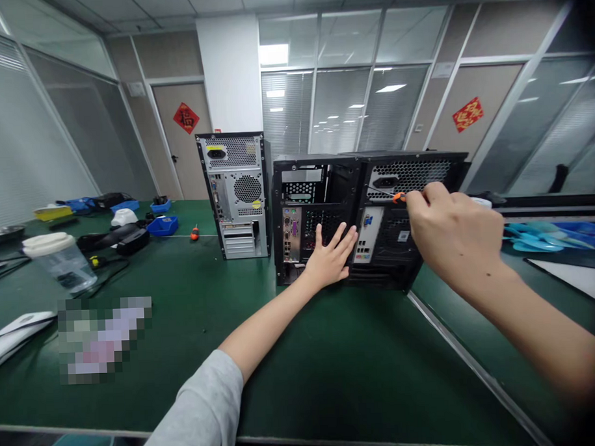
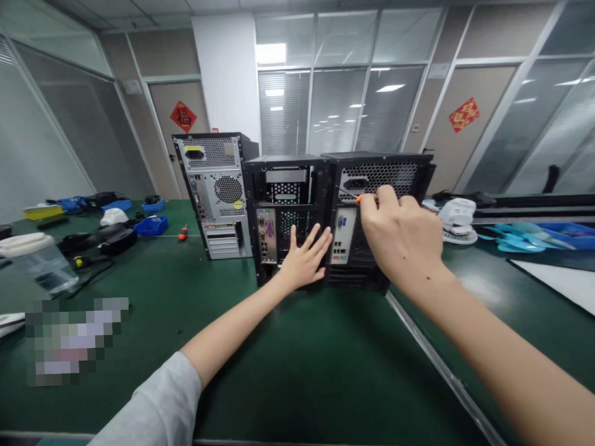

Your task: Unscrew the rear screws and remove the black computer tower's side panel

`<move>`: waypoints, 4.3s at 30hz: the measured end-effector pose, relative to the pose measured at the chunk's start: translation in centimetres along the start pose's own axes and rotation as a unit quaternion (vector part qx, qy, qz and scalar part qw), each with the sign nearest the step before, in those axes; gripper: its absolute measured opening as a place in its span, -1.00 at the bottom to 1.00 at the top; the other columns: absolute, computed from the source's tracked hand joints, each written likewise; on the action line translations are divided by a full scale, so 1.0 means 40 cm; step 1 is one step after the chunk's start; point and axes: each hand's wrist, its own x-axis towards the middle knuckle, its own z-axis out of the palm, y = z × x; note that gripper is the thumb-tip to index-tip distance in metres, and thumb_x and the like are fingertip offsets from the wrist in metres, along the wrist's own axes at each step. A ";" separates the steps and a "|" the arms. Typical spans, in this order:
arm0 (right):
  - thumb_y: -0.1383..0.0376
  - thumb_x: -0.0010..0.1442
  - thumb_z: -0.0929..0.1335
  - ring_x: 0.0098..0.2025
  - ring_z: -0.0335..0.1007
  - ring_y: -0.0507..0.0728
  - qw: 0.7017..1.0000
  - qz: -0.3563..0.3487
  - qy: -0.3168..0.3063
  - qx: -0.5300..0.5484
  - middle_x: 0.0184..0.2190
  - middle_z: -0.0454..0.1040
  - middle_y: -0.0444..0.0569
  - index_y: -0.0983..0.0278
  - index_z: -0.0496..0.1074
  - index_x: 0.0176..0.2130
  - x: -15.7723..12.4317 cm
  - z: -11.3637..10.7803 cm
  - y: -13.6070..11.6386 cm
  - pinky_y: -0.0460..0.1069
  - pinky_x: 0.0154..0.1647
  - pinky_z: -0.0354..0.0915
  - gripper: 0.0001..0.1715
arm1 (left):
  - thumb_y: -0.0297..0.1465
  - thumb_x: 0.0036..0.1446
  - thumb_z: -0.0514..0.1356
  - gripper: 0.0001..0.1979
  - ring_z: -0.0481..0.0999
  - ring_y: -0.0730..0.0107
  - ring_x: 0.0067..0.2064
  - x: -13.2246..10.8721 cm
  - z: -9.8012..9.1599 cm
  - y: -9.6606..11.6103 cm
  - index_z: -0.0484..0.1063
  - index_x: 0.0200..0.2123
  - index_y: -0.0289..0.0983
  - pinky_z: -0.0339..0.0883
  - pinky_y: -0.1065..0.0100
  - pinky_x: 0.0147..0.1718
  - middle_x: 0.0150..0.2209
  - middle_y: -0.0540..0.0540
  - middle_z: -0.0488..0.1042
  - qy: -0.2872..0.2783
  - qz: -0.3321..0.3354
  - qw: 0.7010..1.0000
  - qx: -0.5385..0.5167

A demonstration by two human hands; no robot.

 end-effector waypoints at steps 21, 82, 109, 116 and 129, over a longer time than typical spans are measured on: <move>0.40 0.29 0.16 -0.57 0.20 0.04 0.999 -0.029 0.003 -0.017 -0.53 0.42 -0.06 0.32 0.38 -0.48 0.005 -0.008 0.008 -0.08 -0.66 -0.29 -0.64 | -0.14 0.17 0.04 -0.18 -0.65 -0.05 0.39 0.000 0.005 0.001 -0.10 0.38 -0.44 -0.29 -0.47 0.21 0.43 -0.18 -0.24 0.012 0.000 1.000 0.000; 0.19 0.31 0.11 -0.44 0.49 0.28 0.979 0.077 -0.175 0.072 -0.51 0.52 0.20 0.34 0.50 -0.38 0.011 -0.001 -0.008 -0.03 -0.52 -0.06 -0.49 | -0.14 0.17 0.04 -0.19 -0.56 -0.08 0.41 -0.001 -0.014 -0.001 -0.10 0.38 -0.43 -0.26 -0.45 0.21 0.43 -0.18 -0.23 -0.006 0.001 1.000 -0.005; 0.43 0.28 0.10 -0.54 0.27 0.09 0.996 -0.048 -0.075 0.028 -0.51 0.46 0.11 0.42 0.48 -0.43 0.038 -0.044 -0.017 -0.05 -0.57 -0.25 -0.54 | -0.14 0.16 0.05 -0.18 -0.58 -0.06 0.41 -0.003 -0.011 -0.002 -0.09 0.38 -0.42 -0.27 -0.45 0.21 0.43 -0.18 -0.23 0.001 0.002 1.000 -0.003; 0.40 0.31 0.09 -0.52 0.41 0.16 0.990 -0.040 -0.127 0.034 -0.51 0.49 0.15 0.44 0.48 -0.42 0.047 -0.052 -0.015 -0.06 -0.62 -0.22 -0.51 | -0.12 0.18 0.04 -0.18 -0.63 -0.03 0.40 -0.003 -0.009 -0.002 -0.10 0.38 -0.43 -0.30 -0.45 0.21 0.43 -0.17 -0.24 -0.001 0.002 1.000 -0.002; 0.46 0.16 0.19 -0.47 0.50 0.24 0.989 -0.016 -0.146 0.037 -0.47 0.55 0.17 0.41 0.49 -0.42 0.050 -0.045 -0.014 -0.06 -0.61 -0.18 -0.70 | -0.12 0.16 0.07 -0.16 -0.61 -0.08 0.40 -0.003 -0.008 -0.002 -0.10 0.38 -0.43 -0.26 -0.45 0.21 0.43 -0.19 -0.24 -0.001 0.003 1.000 -0.002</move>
